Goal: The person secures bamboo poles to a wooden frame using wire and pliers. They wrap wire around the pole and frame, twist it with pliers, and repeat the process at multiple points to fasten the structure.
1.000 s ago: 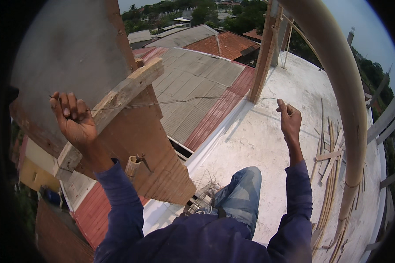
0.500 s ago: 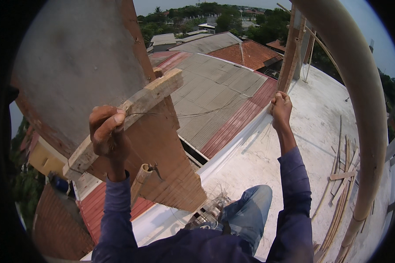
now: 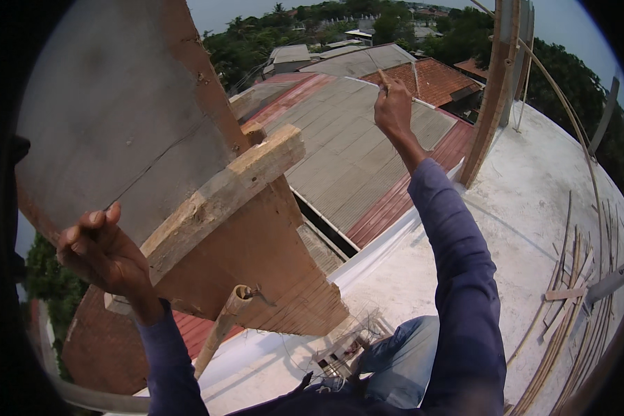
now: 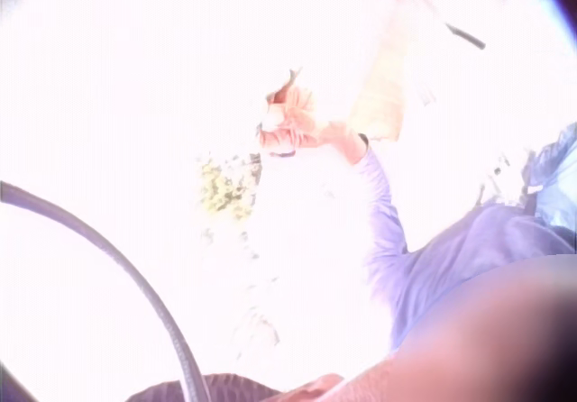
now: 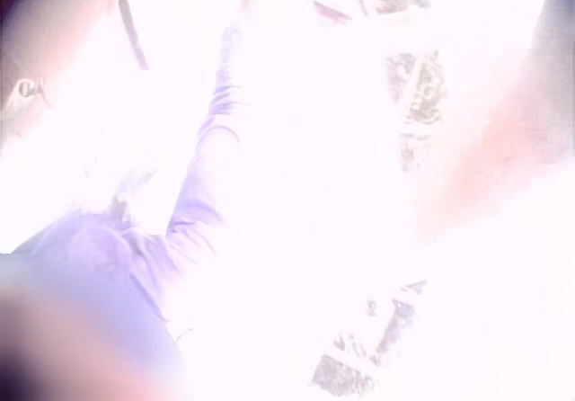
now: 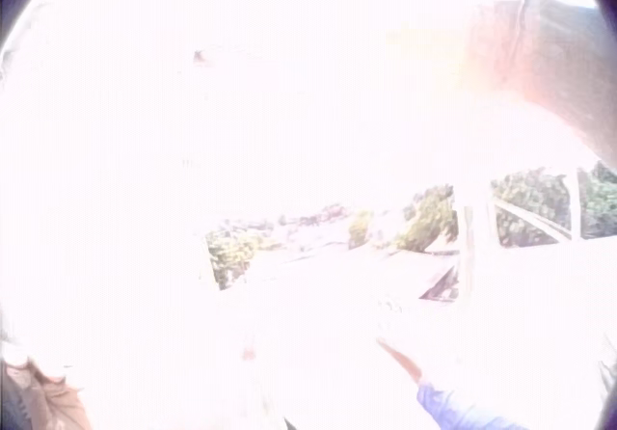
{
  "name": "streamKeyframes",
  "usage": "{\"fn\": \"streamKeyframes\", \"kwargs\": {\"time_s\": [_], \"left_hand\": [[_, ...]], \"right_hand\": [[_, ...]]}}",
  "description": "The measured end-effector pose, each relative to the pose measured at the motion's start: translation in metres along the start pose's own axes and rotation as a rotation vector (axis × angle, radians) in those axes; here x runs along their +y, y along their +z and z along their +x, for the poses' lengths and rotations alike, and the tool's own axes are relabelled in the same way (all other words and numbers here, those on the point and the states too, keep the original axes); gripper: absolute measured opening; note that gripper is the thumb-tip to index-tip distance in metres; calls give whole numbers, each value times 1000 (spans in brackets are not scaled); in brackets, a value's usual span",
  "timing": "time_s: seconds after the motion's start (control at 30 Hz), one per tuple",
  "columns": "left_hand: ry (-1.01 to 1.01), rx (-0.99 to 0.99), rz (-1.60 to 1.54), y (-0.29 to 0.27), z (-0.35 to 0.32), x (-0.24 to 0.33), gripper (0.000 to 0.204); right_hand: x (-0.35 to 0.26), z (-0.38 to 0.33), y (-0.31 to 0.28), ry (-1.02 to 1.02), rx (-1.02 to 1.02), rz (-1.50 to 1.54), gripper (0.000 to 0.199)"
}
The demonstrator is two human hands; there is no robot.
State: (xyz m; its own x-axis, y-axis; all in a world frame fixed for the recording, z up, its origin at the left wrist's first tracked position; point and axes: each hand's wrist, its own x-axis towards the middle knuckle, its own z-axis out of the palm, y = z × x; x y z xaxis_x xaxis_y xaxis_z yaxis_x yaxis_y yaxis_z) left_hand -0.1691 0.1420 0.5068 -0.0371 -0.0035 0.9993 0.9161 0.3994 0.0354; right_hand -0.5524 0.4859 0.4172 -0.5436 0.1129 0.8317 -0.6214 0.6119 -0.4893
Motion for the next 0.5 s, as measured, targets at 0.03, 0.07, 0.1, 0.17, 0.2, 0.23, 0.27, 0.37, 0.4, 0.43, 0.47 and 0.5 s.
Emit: {"fn": "streamKeyframes", "kwargs": {"time_s": [0.03, 0.07, 0.1, 0.17, 0.2, 0.23, 0.27, 0.37, 0.4, 0.43, 0.47, 0.5], "left_hand": [[-7, -96, 20, 6, -8, 0, 23], [-13, -185, 37, 14, -14, -2, 23], [-7, -286, 88, 22, -20, -4, 24], [25, -426, 230, 39, -33, -11, 23], [46, -490, 331, 46, -37, -15, 22], [52, -552, 396, 49, -39, -20, 21], [49, -632, 471, 51, -40, -23, 20], [-31, -674, 501, 57, -39, -31, 13], [-51, -640, 479, 58, -39, -33, 14], [-99, -614, 476, 60, -38, -35, 15], [-132, -631, 441, 61, -38, -34, 18], [-196, -658, 423, 62, -39, -32, 22]], "right_hand": [[-4, 4, 22, 8, -46, 35, 39], [-8, 9, 44, -16, -64, 80, 41], [-13, 13, 67, -11, -91, 107, 43], [-22, 17, 109, -56, -126, 169, 45], [-26, 20, 129, -67, -157, 195, 46], [-31, 23, 147, -40, -211, 207, 47], [-37, 24, 163, -87, -233, 237, 48], [-55, 28, 205, -78, -353, 299, 51], [-61, 29, 217, -52, -386, 333, 53], [-66, 30, 228, -18, -424, 361, 54], [-68, 30, 238, 19, -445, 344, 54], [-69, 30, 248, -6, -471, 331, 54]]}}
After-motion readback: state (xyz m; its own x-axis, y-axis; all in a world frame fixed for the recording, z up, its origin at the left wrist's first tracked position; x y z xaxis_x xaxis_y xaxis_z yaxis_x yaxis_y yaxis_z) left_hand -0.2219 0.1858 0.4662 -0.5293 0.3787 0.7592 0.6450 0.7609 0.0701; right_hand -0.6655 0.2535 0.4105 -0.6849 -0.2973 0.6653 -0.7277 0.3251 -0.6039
